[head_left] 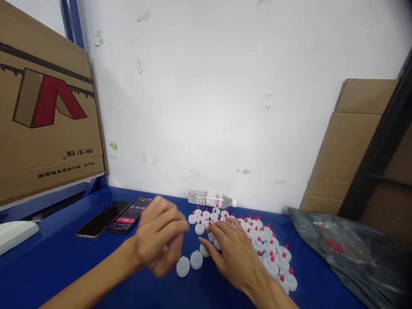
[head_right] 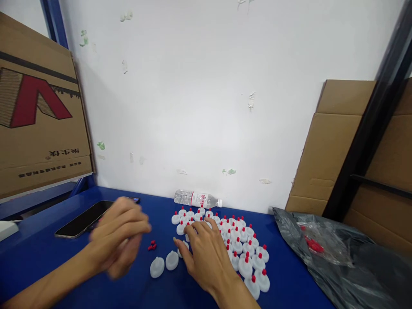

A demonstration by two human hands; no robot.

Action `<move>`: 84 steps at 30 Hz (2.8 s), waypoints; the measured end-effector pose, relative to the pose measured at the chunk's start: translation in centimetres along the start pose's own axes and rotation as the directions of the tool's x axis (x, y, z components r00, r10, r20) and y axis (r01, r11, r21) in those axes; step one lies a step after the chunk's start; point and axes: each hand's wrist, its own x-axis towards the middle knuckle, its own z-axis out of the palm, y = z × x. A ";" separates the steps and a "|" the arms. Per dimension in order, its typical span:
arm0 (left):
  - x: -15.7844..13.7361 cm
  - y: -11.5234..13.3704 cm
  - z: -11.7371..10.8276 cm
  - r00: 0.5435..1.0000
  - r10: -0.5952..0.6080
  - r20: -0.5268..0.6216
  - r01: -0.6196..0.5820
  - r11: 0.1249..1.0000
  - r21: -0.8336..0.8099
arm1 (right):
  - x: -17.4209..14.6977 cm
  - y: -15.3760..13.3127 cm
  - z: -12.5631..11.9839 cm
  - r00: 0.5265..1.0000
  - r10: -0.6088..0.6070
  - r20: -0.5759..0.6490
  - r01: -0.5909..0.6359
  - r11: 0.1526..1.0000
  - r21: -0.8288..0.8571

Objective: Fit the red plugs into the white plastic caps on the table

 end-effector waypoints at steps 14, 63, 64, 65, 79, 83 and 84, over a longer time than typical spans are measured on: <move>-0.7 -1.8 5.5 0.922 0.131 0.365 -0.115 0.991 -0.063 | -0.1 -0.9 0.3 0.940 -0.317 -0.128 0.312 0.949 -0.054; -2.2 -4.1 6.2 0.760 -0.168 0.628 0.224 0.975 -0.010 | -0.6 0.3 -1.0 0.916 -0.126 0.380 0.088 0.989 0.118; -2.3 -4.1 6.2 0.762 -0.169 0.625 0.225 0.974 -0.011 | -0.6 0.3 -1.0 0.928 -0.140 0.344 0.110 0.988 0.107; -2.3 -4.1 6.2 0.765 -0.170 0.622 0.227 0.974 -0.013 | -0.4 0.5 -0.9 0.942 -0.150 0.300 0.130 0.988 0.086; -2.8 -4.2 6.2 0.742 -0.163 0.651 0.235 0.972 -0.025 | -0.6 3.5 1.1 0.981 -0.129 0.146 0.167 0.943 -0.289; -2.9 -4.2 6.2 0.746 -0.168 0.644 0.250 0.967 -0.037 | -0.6 3.3 1.2 0.980 -0.118 0.158 0.159 0.948 -0.276; -2.9 -4.2 6.2 0.748 -0.169 0.642 0.251 0.967 -0.038 | -0.6 3.3 1.2 0.982 -0.117 0.151 0.155 0.949 -0.275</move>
